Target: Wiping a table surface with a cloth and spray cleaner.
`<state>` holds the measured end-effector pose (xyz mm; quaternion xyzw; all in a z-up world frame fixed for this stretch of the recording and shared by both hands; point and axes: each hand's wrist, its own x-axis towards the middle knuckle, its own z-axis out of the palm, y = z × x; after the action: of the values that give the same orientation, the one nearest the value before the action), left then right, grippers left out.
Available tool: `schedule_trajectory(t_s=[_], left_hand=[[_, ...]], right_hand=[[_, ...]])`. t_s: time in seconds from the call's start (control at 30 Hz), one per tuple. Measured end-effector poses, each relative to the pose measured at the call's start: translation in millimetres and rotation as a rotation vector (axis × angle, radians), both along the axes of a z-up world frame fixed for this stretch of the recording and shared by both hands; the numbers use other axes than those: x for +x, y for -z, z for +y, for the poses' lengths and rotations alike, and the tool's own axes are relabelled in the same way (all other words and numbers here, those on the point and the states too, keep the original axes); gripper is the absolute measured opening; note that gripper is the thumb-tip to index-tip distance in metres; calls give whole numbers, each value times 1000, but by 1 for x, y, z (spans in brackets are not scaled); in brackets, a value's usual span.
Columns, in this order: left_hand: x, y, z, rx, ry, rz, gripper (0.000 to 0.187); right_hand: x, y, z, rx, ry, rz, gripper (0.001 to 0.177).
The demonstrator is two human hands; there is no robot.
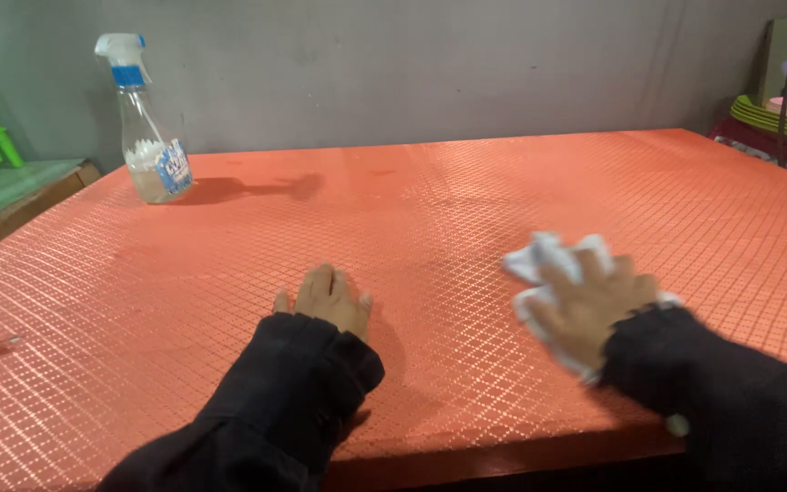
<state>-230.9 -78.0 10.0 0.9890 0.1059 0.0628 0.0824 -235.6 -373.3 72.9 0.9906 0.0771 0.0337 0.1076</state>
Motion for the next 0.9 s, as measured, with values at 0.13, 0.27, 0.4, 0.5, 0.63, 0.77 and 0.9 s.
schedule_trajectory(t_s=[0.13,0.27,0.4,0.5,0.63,0.77,0.9], left_hand=[[-1,4,1,-4,-16,15,70],[-5,-4,-2,-9,-17,46,70],[-7,-12,1,-16,-2,118,70],[-6,-10,2,-23,8,142,71],[-6,-14,3,-35,11,158,72],[-5,-15,4,-45,16,177,72],[-3,-19,5,-41,33,186,72]], right_hand=[[-34,-9,48,-20,-11,50,72],[-48,-1,38,111,-277,54,72],[-10,36,-57,-286,-805,-404,41],[18,41,-135,-515,-567,-300,56],[48,65,-239,-613,-475,-334,63],[59,101,-270,-678,-411,-377,64],[54,124,-277,-492,-429,-550,50]])
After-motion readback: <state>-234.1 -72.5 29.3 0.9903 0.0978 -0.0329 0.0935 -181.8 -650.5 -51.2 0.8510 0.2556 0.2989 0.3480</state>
